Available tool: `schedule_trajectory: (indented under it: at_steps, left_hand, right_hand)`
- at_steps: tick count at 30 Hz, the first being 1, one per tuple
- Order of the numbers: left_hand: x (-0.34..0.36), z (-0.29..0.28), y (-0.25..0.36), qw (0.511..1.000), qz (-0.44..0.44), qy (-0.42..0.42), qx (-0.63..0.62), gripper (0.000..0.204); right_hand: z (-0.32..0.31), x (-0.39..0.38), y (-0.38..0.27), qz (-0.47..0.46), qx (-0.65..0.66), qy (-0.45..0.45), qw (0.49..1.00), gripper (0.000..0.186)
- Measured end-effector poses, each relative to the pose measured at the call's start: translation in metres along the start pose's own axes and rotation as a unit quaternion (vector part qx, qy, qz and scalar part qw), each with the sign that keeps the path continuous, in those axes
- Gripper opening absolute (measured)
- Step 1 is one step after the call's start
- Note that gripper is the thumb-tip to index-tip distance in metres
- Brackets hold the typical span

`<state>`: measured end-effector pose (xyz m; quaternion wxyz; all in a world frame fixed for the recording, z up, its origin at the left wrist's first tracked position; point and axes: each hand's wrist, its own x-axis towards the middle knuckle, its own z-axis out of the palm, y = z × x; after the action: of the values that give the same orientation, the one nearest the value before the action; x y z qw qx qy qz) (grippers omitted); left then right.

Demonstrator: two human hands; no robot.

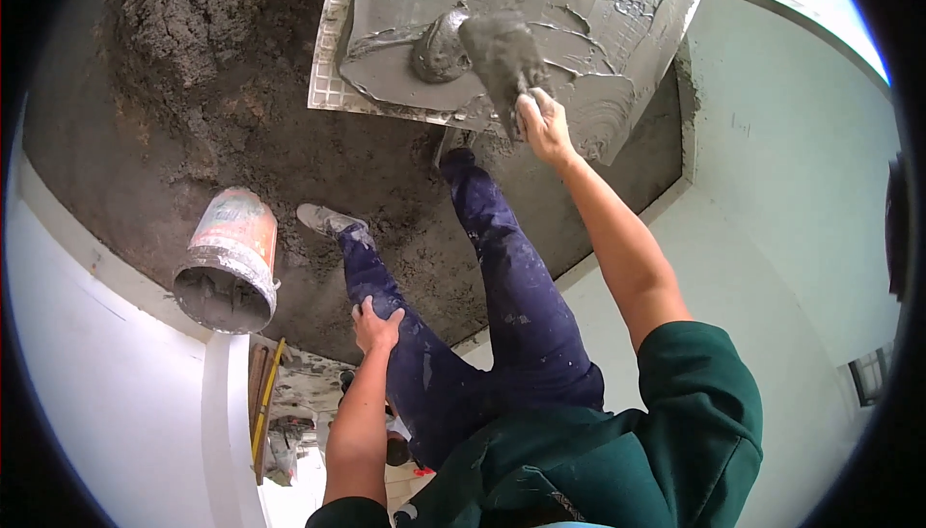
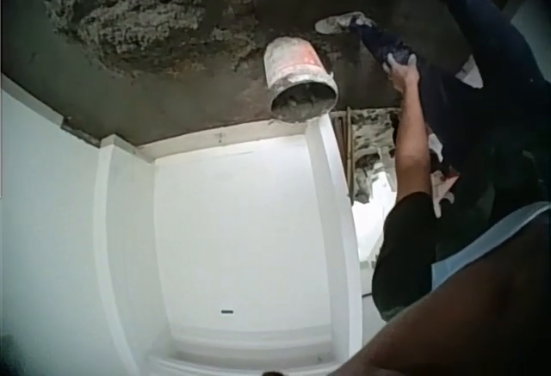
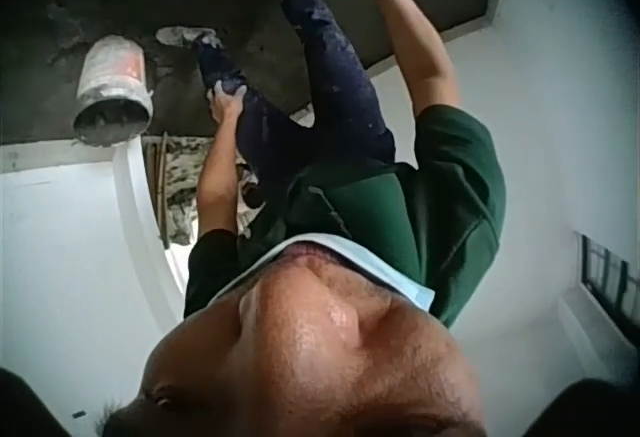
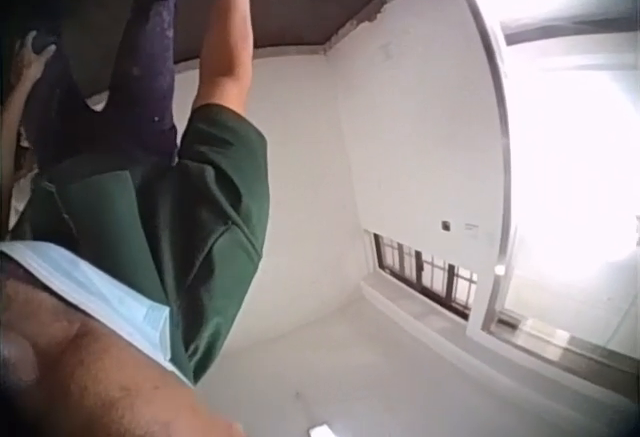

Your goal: Applying and spreading mortar on the back of a floor tile using a trowel.

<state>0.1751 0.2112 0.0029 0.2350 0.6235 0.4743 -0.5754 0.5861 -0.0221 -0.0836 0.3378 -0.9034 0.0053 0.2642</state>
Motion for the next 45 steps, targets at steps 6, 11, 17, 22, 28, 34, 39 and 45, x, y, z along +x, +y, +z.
schedule_trajectory:
  at_steps: [6,11,17,22,28,34,39,45]
  left_hand:
    - [0.002,0.003,0.005,1.0,-0.005,0.005,0.027,0.088]
    - [0.004,0.004,0.0,0.999,-0.025,-0.021,0.023,0.088]
    - [0.009,0.0,-0.006,0.999,0.004,-0.035,-0.018,0.09]
    - [0.011,-0.002,-0.03,0.998,0.029,-0.013,-0.045,0.091]
    - [0.016,-0.01,-0.046,0.995,0.073,0.038,-0.056,0.088]
    - [0.03,-0.029,-0.066,0.988,0.125,0.084,-0.042,0.083]
    - [0.037,-0.036,-0.069,0.983,0.162,0.072,-0.04,0.082]
    - [0.033,-0.035,-0.064,0.984,0.158,0.078,-0.037,0.084]
  right_hand:
    - [0.049,-0.001,-0.021,0.176,0.287,-0.162,0.928,0.028]
    - [0.123,-0.019,-0.048,0.189,0.339,-0.249,0.887,0.027]
    - [0.191,-0.014,-0.059,0.05,0.125,-0.259,0.956,0.039]
    - [0.212,-0.034,-0.088,0.012,-0.141,-0.24,0.96,0.05]
    - [0.201,-0.057,-0.036,-0.06,-0.113,-0.285,0.95,0.049]
    - [0.158,-0.081,0.019,0.108,-0.045,-0.074,0.99,0.055]
    - [0.16,-0.104,0.026,0.023,-0.083,-0.214,0.973,0.055]
    - [0.198,-0.074,-0.057,0.025,0.006,-0.082,0.996,0.045]
